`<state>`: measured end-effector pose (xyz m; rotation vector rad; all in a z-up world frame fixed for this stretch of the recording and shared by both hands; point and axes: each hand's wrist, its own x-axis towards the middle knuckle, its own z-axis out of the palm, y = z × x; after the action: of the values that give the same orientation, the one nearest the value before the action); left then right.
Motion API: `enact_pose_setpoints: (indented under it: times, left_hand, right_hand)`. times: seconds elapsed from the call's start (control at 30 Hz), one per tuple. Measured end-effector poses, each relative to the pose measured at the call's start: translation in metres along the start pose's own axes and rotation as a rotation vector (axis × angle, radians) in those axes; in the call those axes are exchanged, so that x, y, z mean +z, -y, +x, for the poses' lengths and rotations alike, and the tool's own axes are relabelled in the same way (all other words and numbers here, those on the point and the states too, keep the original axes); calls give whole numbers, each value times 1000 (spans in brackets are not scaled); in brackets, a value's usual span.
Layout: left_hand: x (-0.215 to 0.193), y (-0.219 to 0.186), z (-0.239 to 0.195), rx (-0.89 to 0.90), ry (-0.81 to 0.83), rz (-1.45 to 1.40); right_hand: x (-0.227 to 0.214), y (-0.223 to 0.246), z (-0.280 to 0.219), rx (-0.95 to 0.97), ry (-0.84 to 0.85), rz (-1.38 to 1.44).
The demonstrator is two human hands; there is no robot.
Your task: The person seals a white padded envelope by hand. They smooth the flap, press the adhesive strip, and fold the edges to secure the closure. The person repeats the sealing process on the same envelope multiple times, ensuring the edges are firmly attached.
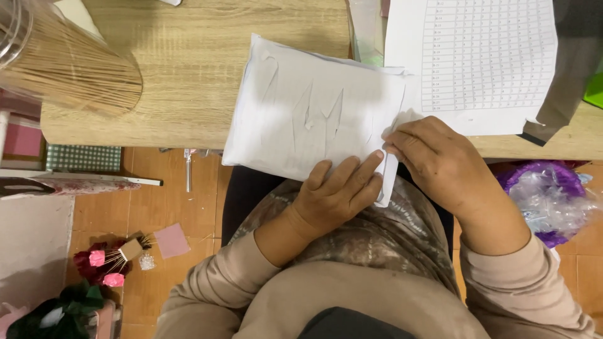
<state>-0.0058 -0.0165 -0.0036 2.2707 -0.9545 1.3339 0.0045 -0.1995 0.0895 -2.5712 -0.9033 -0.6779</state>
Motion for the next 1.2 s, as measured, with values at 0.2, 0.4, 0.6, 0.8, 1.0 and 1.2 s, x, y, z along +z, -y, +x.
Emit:
enact_pose_setpoints:
  times: [0.2, 0.4, 0.6, 0.8, 1.0, 1.2]
  left_hand:
    - [0, 0, 0, -8, -3, -8]
    - [2, -1, -1, -13, -24, -12]
    - [2, -1, -3, -15, -6, -13]
    - [1, -1, -2, -15, -16, -23]
    - [2, -1, 0, -17, -24, -12]
    - [3, -2, -1, -23, -37, -9]
  right_hand:
    - [9, -5, -7, -71, 0, -100]
    - [14, -7, -3, -194, 35, -267]
    - [23, -10, -5, -151, -5, -261]
    - [26, -12, -12, -74, -50, -189]
    - [24, -6, -9, 31, -108, -15]
    - [36, -14, -23, 97, -167, 62]
